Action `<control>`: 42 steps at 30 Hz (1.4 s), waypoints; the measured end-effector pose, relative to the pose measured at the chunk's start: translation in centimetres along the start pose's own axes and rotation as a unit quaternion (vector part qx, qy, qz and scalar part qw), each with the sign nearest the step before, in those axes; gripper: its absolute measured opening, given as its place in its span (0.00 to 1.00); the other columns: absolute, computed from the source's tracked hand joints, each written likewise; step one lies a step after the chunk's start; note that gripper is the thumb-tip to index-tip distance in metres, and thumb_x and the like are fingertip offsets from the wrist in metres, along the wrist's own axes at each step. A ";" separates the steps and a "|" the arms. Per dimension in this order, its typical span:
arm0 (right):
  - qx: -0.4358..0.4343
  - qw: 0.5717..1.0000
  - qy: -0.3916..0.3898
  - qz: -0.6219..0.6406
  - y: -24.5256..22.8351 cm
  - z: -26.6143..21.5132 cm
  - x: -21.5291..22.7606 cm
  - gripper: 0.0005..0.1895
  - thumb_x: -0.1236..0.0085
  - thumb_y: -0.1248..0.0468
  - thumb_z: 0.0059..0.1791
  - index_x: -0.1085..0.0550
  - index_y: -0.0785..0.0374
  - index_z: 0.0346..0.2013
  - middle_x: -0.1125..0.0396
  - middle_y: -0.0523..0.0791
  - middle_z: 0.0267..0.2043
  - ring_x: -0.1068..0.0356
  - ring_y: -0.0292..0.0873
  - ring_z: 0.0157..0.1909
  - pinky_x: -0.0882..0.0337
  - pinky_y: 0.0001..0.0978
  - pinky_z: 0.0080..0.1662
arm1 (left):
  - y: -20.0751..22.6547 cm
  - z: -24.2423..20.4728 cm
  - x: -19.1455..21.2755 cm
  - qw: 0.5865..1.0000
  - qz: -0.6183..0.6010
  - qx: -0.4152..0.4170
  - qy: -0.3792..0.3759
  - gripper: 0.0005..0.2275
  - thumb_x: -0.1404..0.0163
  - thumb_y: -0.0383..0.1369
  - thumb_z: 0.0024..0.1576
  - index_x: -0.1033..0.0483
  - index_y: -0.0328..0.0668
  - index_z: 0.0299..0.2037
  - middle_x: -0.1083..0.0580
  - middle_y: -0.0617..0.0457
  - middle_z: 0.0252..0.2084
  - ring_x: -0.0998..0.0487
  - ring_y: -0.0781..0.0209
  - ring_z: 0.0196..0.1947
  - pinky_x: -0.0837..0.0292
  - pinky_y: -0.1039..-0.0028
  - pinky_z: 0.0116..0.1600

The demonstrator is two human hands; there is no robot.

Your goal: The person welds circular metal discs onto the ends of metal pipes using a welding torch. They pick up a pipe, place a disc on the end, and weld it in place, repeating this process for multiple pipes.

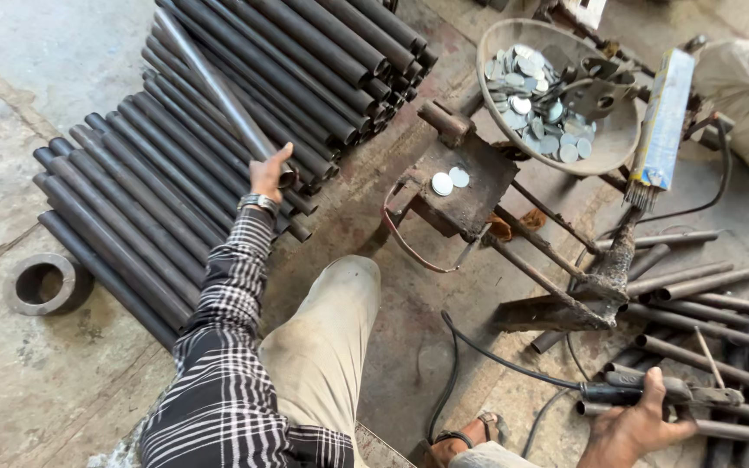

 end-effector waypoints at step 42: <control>0.099 0.985 0.116 0.086 -4.9 -1.3 8.8 0.36 0.34 0.76 0.47 0.41 0.63 0.65 0.35 0.50 0.60 0.31 0.46 0.57 0.24 0.40 0.56 | -16.3 -40.5 -21.3 0.837 0.177 -0.283 -0.434 0.24 0.36 0.25 0.52 0.31 0.38 0.59 0.24 0.48 0.43 0.25 0.61 0.42 0.26 0.67 0.49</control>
Point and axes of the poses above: each hand's wrist, its own z-axis towards the middle knuckle, its own x-axis out of the back of the hand, y = z × x, the point moved 3 cm from there along z, towards the middle knuckle
